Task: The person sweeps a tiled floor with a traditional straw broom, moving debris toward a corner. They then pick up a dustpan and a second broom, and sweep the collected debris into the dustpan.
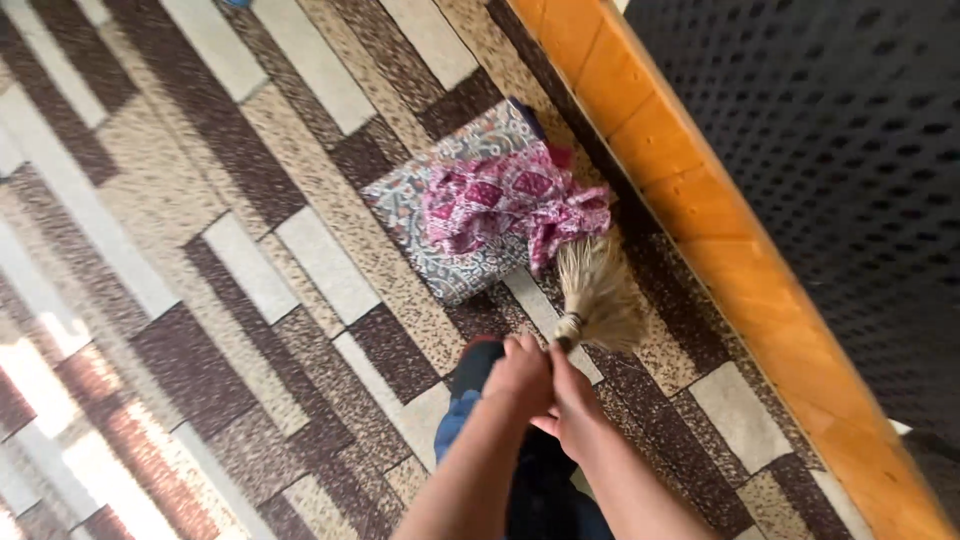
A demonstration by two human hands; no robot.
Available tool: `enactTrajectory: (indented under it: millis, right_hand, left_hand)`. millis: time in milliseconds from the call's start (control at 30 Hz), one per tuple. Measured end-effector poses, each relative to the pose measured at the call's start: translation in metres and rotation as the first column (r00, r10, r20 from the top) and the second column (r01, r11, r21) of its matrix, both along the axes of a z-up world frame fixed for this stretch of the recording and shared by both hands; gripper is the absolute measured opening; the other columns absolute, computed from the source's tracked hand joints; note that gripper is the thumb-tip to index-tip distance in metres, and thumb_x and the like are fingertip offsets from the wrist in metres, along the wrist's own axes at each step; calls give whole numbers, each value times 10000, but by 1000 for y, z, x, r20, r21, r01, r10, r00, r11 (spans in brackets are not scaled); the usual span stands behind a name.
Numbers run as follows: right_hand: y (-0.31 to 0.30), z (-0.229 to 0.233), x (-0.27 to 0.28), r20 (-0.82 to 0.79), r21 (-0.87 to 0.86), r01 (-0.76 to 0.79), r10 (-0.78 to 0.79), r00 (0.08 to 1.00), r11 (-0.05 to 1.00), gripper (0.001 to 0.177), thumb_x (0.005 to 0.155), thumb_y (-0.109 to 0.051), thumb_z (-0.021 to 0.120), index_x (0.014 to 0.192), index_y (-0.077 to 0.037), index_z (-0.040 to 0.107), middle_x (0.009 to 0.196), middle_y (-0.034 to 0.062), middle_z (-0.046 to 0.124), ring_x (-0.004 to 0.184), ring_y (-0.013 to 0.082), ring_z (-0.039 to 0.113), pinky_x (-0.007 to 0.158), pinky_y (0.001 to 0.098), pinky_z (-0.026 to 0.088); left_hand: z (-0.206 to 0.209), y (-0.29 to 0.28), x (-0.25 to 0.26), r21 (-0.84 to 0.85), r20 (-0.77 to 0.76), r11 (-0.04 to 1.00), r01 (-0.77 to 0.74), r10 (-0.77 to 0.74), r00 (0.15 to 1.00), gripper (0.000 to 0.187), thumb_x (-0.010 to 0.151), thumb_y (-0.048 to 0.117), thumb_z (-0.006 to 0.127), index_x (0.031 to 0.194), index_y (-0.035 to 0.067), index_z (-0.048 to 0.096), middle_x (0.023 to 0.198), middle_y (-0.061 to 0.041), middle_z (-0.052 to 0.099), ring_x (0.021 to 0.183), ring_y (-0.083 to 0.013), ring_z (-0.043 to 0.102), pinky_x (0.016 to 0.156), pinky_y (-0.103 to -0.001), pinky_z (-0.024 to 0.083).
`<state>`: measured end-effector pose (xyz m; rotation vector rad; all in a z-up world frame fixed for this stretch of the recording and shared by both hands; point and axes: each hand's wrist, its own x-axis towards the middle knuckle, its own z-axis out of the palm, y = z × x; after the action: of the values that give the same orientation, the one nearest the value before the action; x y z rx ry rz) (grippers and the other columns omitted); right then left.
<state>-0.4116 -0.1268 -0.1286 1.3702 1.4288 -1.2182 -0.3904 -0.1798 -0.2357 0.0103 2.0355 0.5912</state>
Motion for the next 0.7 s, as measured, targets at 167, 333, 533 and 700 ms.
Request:
enactTrajectory:
  millis: [167, 333, 533, 700]
  right_hand:
    - [48, -30, 40, 50, 71, 336, -339, 939, 939, 459, 925, -335, 585, 1201, 30, 614, 1001, 238, 672, 781, 307, 611, 540, 399, 468]
    - [60, -19, 36, 173, 302, -432, 397, 901, 850, 636, 891, -622, 529, 1373, -210, 578, 1407, 2, 568, 1299, 237, 519, 1052, 352, 422]
    - [51, -18, 7, -111, 173, -12, 32, 993, 985, 370, 935, -356, 546, 926, 11, 584, 618, 119, 576, 424, 237, 570, 341, 427, 521]
    - [-13, 32, -8, -190, 163, -90, 121, 974, 982, 346, 877, -287, 668, 799, 44, 601, 557, 128, 549, 408, 215, 556, 325, 355, 496]
  left_hand:
    - [55, 28, 42, 127, 54, 949, -289, 285, 957, 547, 851, 175, 446, 1338, -46, 334, 1297, -259, 386, 1096, -473, 527, 896, -569, 481]
    - [97, 14, 33, 160, 165, 848, -505, 482, 861, 561, 915, 566, 351, 1016, 100, 647, 1038, -208, 671, 1060, -424, 627, 858, -580, 506]
    - [174, -58, -20, 64, 14, 667, -742, 743, 669, 370, 910, 364, 428, 1007, 91, 658, 962, -199, 702, 981, -401, 679, 809, -519, 533]
    - [177, -105, -32, 59, 4, 603, -796, 797, 604, 387, 929, 343, 399, 1082, 84, 642, 922, -187, 691, 916, -404, 685, 758, -516, 547]
